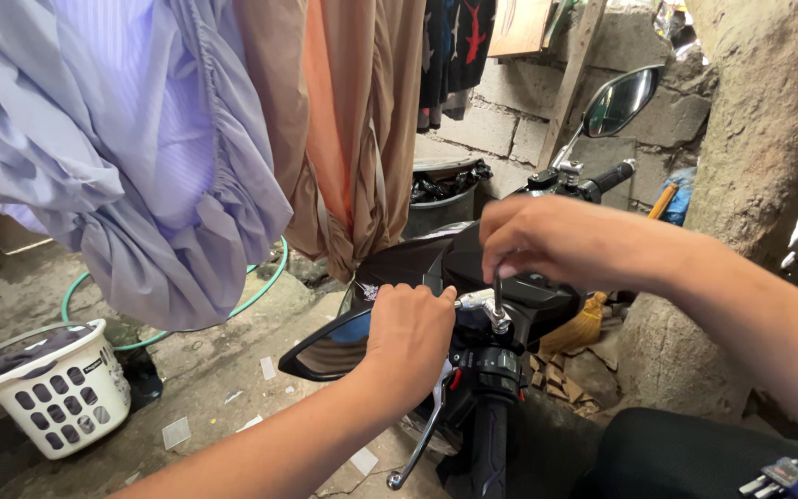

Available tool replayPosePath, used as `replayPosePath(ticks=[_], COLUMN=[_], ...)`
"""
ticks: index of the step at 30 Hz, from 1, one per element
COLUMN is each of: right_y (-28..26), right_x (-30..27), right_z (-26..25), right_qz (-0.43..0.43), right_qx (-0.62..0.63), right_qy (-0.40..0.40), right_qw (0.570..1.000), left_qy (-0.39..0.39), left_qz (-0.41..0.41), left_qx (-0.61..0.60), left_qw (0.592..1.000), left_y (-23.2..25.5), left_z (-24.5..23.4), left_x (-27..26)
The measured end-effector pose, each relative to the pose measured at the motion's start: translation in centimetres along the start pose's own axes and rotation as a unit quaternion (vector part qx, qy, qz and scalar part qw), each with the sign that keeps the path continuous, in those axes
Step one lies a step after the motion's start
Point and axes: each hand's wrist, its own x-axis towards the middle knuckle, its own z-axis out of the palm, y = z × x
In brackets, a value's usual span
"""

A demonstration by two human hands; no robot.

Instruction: The person uses a wrench to tighten bolts on the handlebars and mirrors of a black scooter. They wipe the handlebars with a cloth and open a box containing new parts.

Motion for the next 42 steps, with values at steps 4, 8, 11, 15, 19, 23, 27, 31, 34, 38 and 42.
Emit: replayPosePath(ticks=[4, 8, 11, 15, 19, 23, 27, 31, 34, 38, 42], right_y=[-0.3, -1.9, -2.3, -1.4, -0.7, -0.5, -1.0, -0.9, -0.4, -0.1, -1.3], right_x=[-0.2, -0.8, -0.5, -0.4, 0.1, -0.1, 0.2, 0.5, 0.9, 0.7, 0.2], right_z=[0.8, 2.0, 2.1, 2.6, 3.6, 3.4, 2.6, 1.8, 1.4, 0.4, -0.2], right_qz=[0.108, 0.203, 0.137, 0.108, 0.058, 0.137, 0.096, 0.056, 0.103, -0.157, 0.037], right_qx=[-0.023, -0.010, 0.015, 0.012, -0.014, 0.050, 0.065, 0.051, 0.032, 0.055, -0.034], right_qy=[-0.036, 0.024, 0.082, 0.121, 0.107, 0.052, 0.053, 0.025, -0.076, 0.017, -0.078], right_qw=[0.993, 0.979, 0.987, 0.987, 0.993, 0.988, 0.992, 0.997, 0.991, 0.986, 0.996], left_qy=[0.022, -0.013, -0.016, 0.001, -0.008, -0.029, -0.127, -0.359, -0.466, -0.455, -0.478], left_qz=[-0.005, -0.002, -0.003, 0.005, -0.006, -0.002, 0.014, 0.005, -0.028, 0.014, 0.000], left_qx=[-0.001, 0.012, 0.013, 0.015, 0.000, -0.027, -0.064, -0.325, -0.633, -0.746, -0.761], left_qw=[1.000, 1.000, 1.000, 1.000, 1.000, 0.999, 0.990, 0.875, 0.617, 0.486, 0.440], left_y=[0.1, 0.3, 0.1, 0.4, 0.3, 0.4, -0.3, -3.0, -5.9, -6.4, -5.2], left_z=[0.0, 0.0, -0.3, -0.7, -0.8, -0.5, 0.1, 2.1, 4.9, 7.0, 6.1], left_x=[-0.1, -0.1, -0.2, 0.0, 0.0, -0.2, 1.3, 6.7, 8.2, 8.2, 8.1])
